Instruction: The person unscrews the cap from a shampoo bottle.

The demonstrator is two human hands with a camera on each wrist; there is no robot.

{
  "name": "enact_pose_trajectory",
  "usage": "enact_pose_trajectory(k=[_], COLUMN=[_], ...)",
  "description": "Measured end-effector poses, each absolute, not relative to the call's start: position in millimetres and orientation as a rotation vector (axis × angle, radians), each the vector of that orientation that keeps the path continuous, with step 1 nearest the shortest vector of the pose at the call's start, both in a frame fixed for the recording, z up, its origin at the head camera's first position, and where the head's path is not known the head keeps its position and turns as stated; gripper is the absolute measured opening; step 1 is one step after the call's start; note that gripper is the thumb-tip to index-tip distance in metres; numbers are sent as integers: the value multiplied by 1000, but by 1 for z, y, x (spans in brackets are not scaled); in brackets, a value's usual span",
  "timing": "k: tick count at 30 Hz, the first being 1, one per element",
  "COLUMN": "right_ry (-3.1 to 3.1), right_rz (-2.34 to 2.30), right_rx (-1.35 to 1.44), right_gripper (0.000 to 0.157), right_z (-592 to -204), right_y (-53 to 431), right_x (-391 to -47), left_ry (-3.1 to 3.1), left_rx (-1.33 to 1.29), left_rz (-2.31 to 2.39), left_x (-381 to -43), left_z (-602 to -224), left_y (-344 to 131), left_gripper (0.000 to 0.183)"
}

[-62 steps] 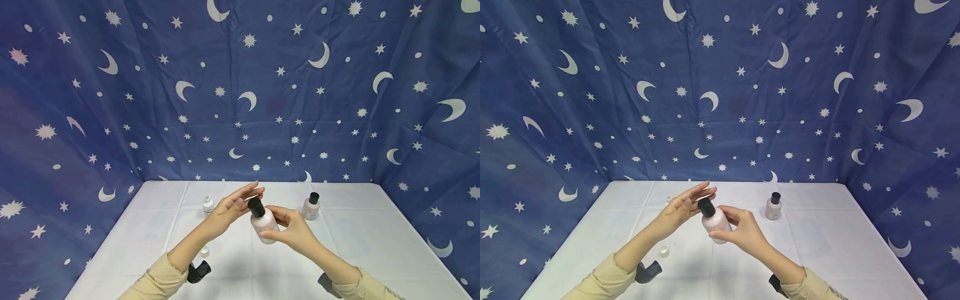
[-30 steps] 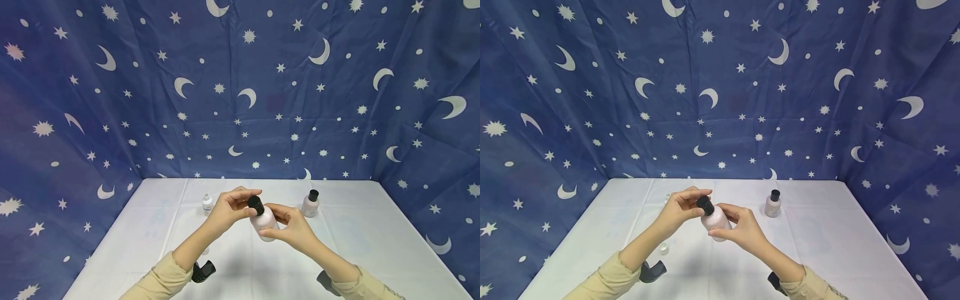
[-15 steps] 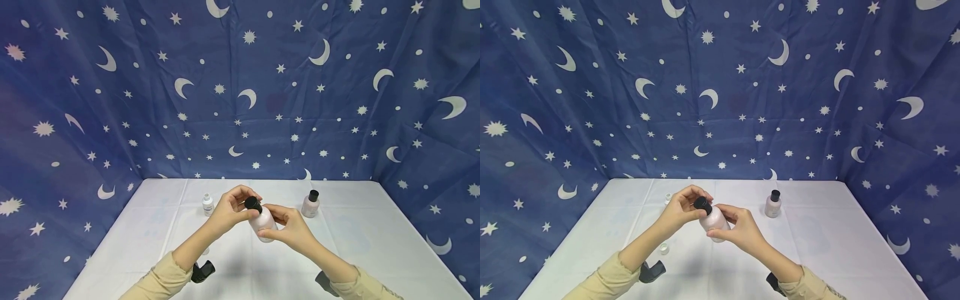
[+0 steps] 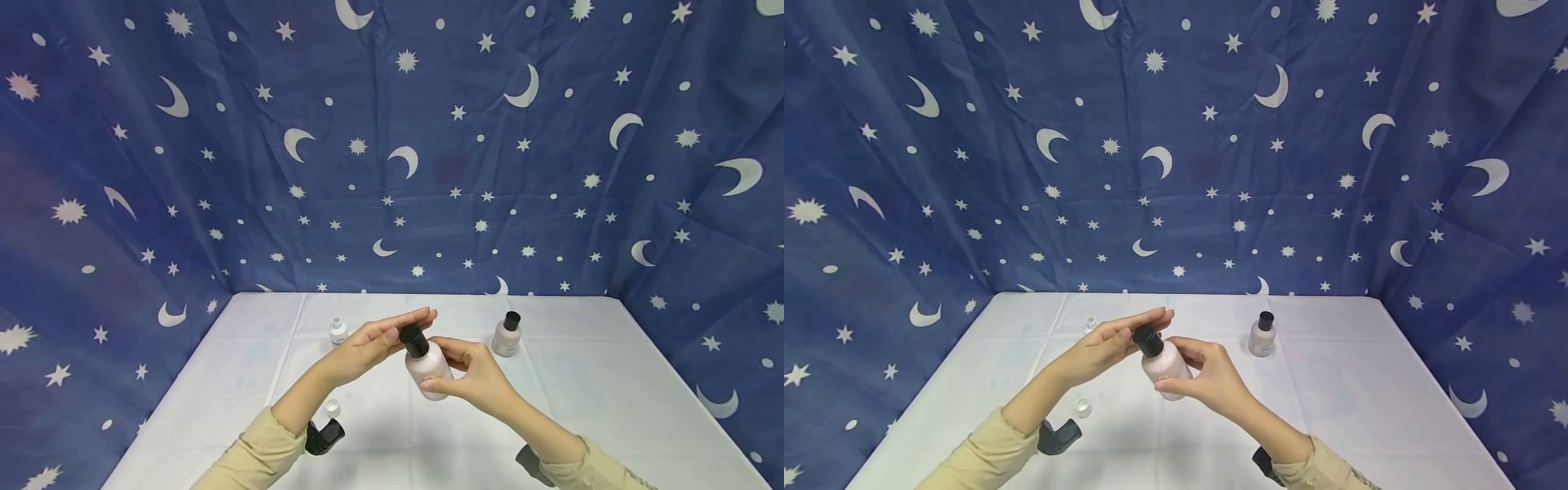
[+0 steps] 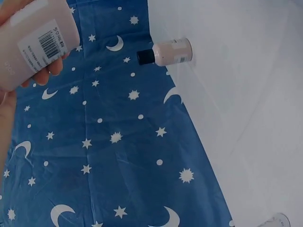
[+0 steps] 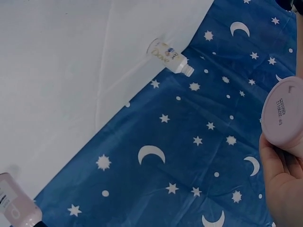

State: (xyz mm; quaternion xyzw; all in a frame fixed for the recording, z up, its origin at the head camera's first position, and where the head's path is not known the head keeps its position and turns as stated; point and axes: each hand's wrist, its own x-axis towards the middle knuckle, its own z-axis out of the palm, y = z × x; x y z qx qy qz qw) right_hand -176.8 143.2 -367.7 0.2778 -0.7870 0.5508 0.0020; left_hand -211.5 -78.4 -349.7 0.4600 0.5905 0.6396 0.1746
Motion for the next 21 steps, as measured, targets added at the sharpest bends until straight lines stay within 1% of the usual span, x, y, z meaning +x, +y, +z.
enact_pose_trajectory(k=[3, 9, 13, 17, 21], right_ry=[-2475, -2478, -2480, -2484, -2482], right_rz=[1720, 1713, 1714, 1718, 1720], right_rx=[861, 846, 805, 798, 821], right_gripper=[56, 58, 57, 55, 54], right_z=[-368, -368, -366, -366, -367], right_y=[144, 145, 144, 142, 142], right_x=[-177, -176, -176, -176, -176], left_ry=[1610, 1651, 1726, 1739, 1757], left_rx=[1344, 1324, 1202, 1048, 987], left_rz=[1788, 1833, 1967, 2095, 2150], left_x=[-213, -212, -211, -209, -207], left_z=[-350, -351, -352, -353, -353], left_y=[-78, -77, -74, -71, -69], left_gripper=[53, 51, 48, 38, 32])
